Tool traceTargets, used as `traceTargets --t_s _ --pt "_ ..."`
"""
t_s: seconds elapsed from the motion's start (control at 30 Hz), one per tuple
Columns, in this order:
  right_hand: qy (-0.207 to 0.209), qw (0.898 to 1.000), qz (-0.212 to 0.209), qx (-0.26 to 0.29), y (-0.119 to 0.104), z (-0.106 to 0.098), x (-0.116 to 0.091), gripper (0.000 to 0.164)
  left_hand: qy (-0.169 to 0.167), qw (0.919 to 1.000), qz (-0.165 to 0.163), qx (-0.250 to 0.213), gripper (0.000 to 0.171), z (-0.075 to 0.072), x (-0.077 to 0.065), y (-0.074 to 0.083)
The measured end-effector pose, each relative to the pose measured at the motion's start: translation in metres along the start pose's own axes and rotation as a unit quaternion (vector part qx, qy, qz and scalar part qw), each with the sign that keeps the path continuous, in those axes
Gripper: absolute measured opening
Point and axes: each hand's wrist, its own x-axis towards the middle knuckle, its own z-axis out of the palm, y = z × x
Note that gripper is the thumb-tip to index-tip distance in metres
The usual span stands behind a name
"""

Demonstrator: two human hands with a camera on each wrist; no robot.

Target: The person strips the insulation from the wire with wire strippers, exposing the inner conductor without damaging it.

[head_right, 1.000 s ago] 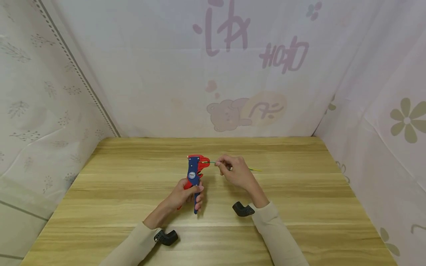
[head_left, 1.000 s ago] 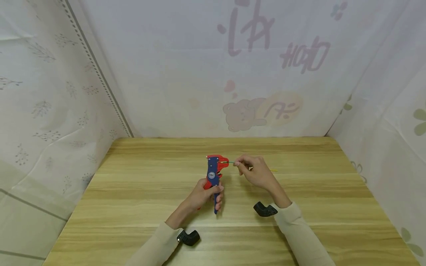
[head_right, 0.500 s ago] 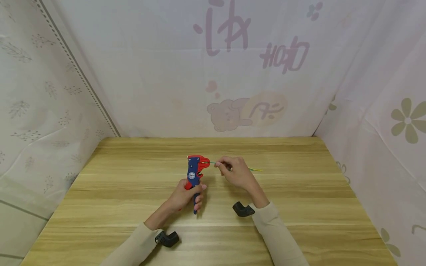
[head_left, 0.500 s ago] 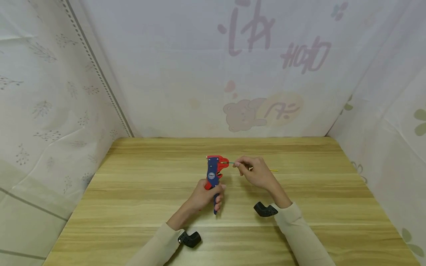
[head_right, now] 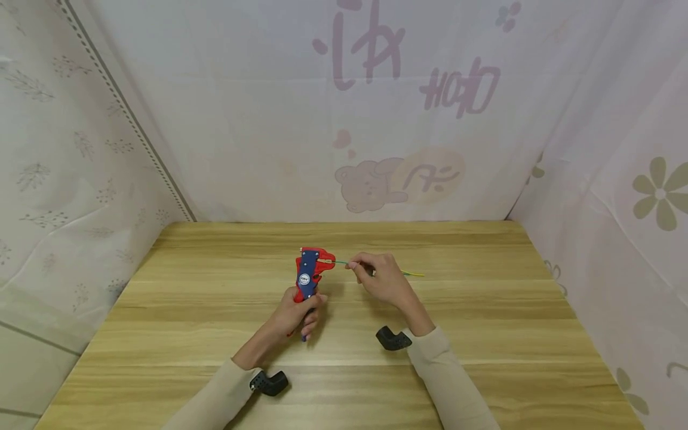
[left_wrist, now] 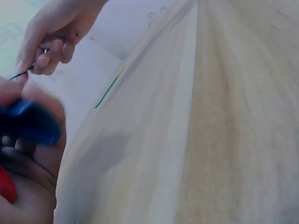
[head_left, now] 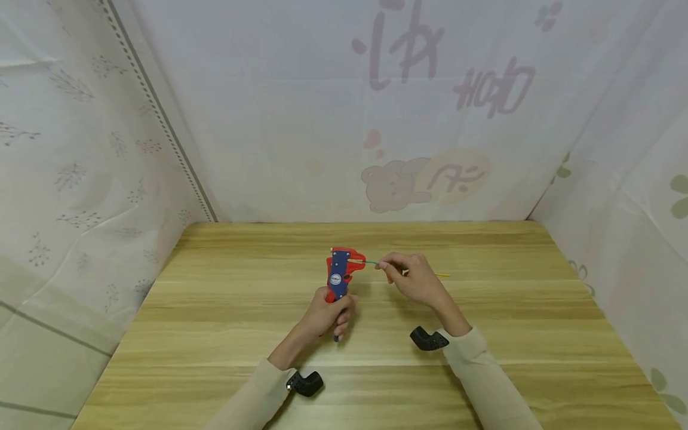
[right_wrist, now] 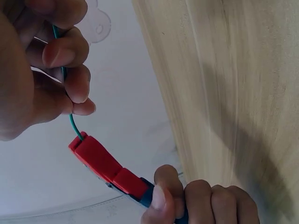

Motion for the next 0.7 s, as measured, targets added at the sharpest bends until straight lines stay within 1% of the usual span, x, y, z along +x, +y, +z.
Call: traceTargets --t_s 0.13,0.27,0.4,0.5,0.7 --pt "0.002 1.0 0.004 0.004 0.0 -0.001 0.0 0.018 -0.028 0.9996 0.009 -0.003 0.022 -0.003 0.001 0.0" --pt "0.004 1.0 0.004 0.004 0.002 -0.002 0.0 0.017 -0.047 0.9988 0.012 -0.01 0.019 -0.005 0.002 0.0" --pt "0.004 1.0 0.012 0.005 0.004 -0.004 -0.001 0.017 -0.047 0.9988 0.004 -0.016 0.018 -0.009 0.002 0.0" --pt "0.006 1.0 0.025 0.003 0.006 -0.006 -0.001 0.017 -0.045 0.9989 -0.002 -0.015 0.019 -0.012 0.002 0.0" --pt "0.002 0.999 0.046 -0.002 0.01 -0.009 -0.002 0.02 -0.045 0.9986 -0.008 -0.027 0.019 -0.018 0.002 0.0"
